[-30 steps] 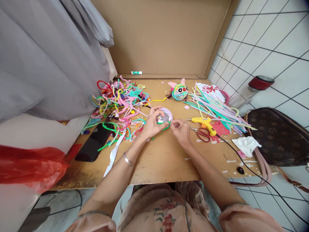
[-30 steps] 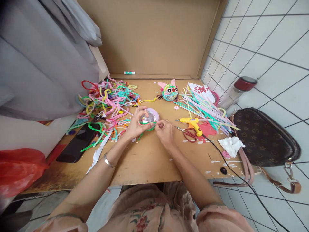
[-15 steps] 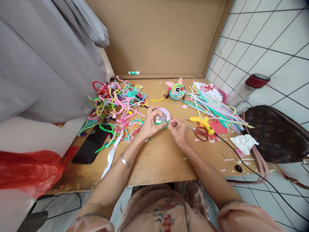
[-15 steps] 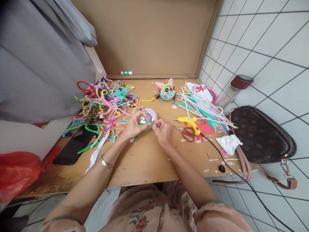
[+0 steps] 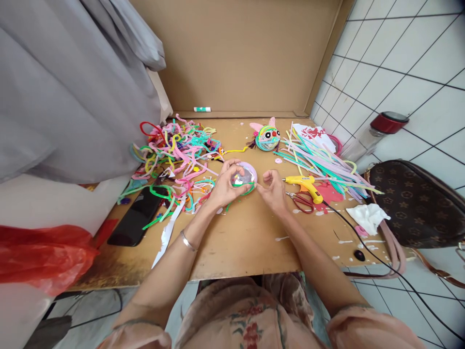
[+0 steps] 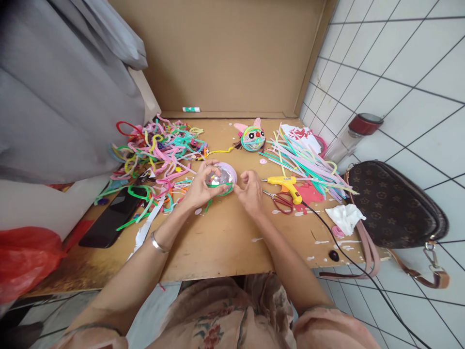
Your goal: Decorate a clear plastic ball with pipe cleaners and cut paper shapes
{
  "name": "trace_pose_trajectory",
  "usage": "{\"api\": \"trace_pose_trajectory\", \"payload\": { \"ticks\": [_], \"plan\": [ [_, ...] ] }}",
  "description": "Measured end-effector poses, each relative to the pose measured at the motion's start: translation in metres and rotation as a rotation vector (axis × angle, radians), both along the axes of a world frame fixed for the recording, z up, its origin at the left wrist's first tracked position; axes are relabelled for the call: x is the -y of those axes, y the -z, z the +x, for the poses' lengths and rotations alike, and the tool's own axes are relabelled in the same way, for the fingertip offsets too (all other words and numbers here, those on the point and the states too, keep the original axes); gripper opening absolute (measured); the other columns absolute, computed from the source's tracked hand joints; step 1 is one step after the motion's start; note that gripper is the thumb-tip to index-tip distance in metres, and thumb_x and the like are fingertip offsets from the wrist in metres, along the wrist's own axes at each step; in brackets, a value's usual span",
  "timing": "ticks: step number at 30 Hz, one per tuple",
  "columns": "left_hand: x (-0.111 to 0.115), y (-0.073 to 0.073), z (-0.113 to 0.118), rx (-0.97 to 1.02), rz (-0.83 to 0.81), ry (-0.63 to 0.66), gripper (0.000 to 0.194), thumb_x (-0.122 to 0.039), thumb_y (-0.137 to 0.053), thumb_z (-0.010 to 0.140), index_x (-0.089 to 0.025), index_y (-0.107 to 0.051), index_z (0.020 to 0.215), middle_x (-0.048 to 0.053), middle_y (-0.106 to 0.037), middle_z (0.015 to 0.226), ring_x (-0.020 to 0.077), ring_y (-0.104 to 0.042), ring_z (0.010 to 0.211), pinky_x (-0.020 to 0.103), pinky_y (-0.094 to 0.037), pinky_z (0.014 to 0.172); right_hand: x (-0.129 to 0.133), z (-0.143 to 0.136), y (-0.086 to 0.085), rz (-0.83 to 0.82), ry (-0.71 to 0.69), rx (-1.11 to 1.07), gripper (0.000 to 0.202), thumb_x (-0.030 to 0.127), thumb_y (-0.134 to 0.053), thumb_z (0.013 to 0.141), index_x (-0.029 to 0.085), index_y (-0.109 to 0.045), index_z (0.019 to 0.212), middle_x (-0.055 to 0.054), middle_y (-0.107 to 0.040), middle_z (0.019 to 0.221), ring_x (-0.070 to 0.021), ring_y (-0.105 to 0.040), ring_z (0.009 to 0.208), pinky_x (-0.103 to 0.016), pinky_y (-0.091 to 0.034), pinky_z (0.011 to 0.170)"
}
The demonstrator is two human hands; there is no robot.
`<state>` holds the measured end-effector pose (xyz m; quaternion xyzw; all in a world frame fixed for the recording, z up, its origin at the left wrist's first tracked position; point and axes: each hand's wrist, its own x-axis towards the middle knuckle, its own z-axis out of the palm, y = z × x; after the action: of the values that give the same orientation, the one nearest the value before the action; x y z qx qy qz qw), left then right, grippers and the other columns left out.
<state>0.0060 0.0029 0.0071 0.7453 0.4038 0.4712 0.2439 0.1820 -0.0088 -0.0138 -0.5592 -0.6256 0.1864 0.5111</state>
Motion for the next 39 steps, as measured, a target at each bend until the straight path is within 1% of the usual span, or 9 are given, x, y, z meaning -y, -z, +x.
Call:
{"api": "trace_pose_trajectory", "payload": {
  "ticks": [4, 7, 11, 16, 19, 23, 27, 32, 39],
  "plan": [
    [0.001, -0.003, 0.0, -0.005, -0.014, 0.017, 0.029, -0.026, -0.075, 0.068, -0.02, -0.054, 0.087, 0.011, -0.047, 0.127, 0.0256, -0.047, 0.127, 0.041, -0.039, 0.107, -0.017, 0.013, -0.002, -0.024, -0.22, -0.094, 0.05, 0.041, -0.072, 0.064, 0.023, -0.047, 0.103, -0.008, -0.06, 0.109, -0.0231, -0.059, 0.106, -0.039, -0.045, 0.097],
    [0.002, -0.004, 0.001, -0.015, -0.021, 0.016, 0.029, -0.026, -0.074, 0.068, -0.02, -0.054, 0.088, 0.011, -0.046, 0.129, 0.0255, -0.045, 0.13, 0.041, -0.038, 0.108, -0.025, 0.019, -0.006, -0.12, -0.382, -0.176, 0.062, 0.042, -0.08, 0.058, 0.025, -0.046, 0.107, -0.01, -0.059, 0.121, -0.0254, -0.056, 0.119, -0.041, -0.042, 0.103],
    [0.002, -0.004, 0.001, -0.01, -0.043, 0.011, 0.031, -0.03, -0.076, 0.068, -0.02, -0.056, 0.089, 0.012, -0.047, 0.13, 0.0266, -0.044, 0.132, 0.041, -0.037, 0.109, -0.028, 0.022, -0.008, -0.242, -0.483, -0.272, 0.069, 0.042, -0.084, 0.056, 0.027, -0.043, 0.109, -0.008, -0.064, 0.116, -0.0258, -0.059, 0.117, -0.043, -0.042, 0.103],
    [0.004, -0.008, -0.003, 0.032, -0.109, 0.068, 0.025, -0.03, -0.066, 0.073, -0.019, -0.06, 0.095, 0.012, -0.045, 0.139, 0.0276, -0.042, 0.134, 0.043, -0.033, 0.112, -0.029, 0.023, -0.005, -0.284, -0.499, -0.355, 0.069, 0.042, -0.086, 0.055, 0.028, -0.043, 0.107, -0.006, -0.069, 0.109, -0.0245, -0.064, 0.109, -0.043, -0.044, 0.101],
    [0.002, -0.01, -0.007, 0.166, -0.218, 0.125, 0.024, -0.028, -0.052, 0.077, -0.02, -0.062, 0.098, 0.01, -0.05, 0.141, 0.0285, -0.044, 0.134, 0.045, -0.032, 0.112, -0.03, 0.024, -0.004, -0.305, -0.498, -0.374, 0.067, 0.039, -0.086, 0.055, 0.029, -0.043, 0.105, -0.006, -0.069, 0.109, -0.0237, -0.065, 0.107, -0.043, -0.046, 0.1],
    [-0.006, -0.008, -0.01, 0.446, -0.362, 0.199, 0.041, -0.026, -0.045, 0.07, -0.019, -0.062, 0.107, 0.008, -0.059, 0.136, 0.0291, -0.049, 0.131, 0.047, -0.032, 0.112, -0.031, 0.026, -0.006, -0.331, -0.505, -0.416, 0.066, 0.037, -0.086, 0.053, 0.029, -0.043, 0.102, -0.005, -0.07, 0.107, -0.0224, -0.066, 0.104, -0.041, -0.049, 0.096],
    [-0.014, -0.003, -0.012, 0.607, -0.384, 0.282, 0.047, -0.024, -0.048, 0.061, -0.016, -0.064, 0.104, 0.01, -0.063, 0.13, 0.0305, -0.047, 0.133, 0.046, -0.029, 0.115, -0.035, 0.028, -0.004, -0.346, -0.514, -0.464, 0.067, 0.038, -0.088, 0.051, 0.029, -0.043, 0.1, -0.004, -0.071, 0.103, -0.0204, -0.068, 0.097, -0.039, -0.052, 0.093],
    [-0.019, 0.002, -0.012, 0.684, -0.408, 0.317, 0.047, -0.019, -0.05, 0.056, -0.017, -0.067, 0.101, 0.009, -0.061, 0.133, 0.0307, -0.043, 0.137, 0.047, -0.028, 0.115, -0.039, 0.033, 0.0, -0.336, -0.506, -0.484, 0.068, 0.04, -0.09, 0.049, 0.029, -0.045, 0.099, -0.004, -0.072, 0.103, -0.0195, -0.069, 0.094, -0.038, -0.054, 0.09],
    [-0.022, 0.014, -0.013, 0.648, -0.413, 0.271, 0.051, -0.013, -0.053, 0.052, -0.02, -0.074, 0.098, 0.005, -0.046, 0.149, 0.0322, -0.035, 0.142, 0.044, -0.032, 0.113, -0.034, 0.039, 0.003, -0.299, -0.495, -0.492, 0.06, 0.038, -0.089, 0.052, 0.029, -0.048, 0.095, -0.003, -0.071, 0.105, -0.0185, -0.069, 0.097, -0.037, -0.053, 0.095]
  ]
}}
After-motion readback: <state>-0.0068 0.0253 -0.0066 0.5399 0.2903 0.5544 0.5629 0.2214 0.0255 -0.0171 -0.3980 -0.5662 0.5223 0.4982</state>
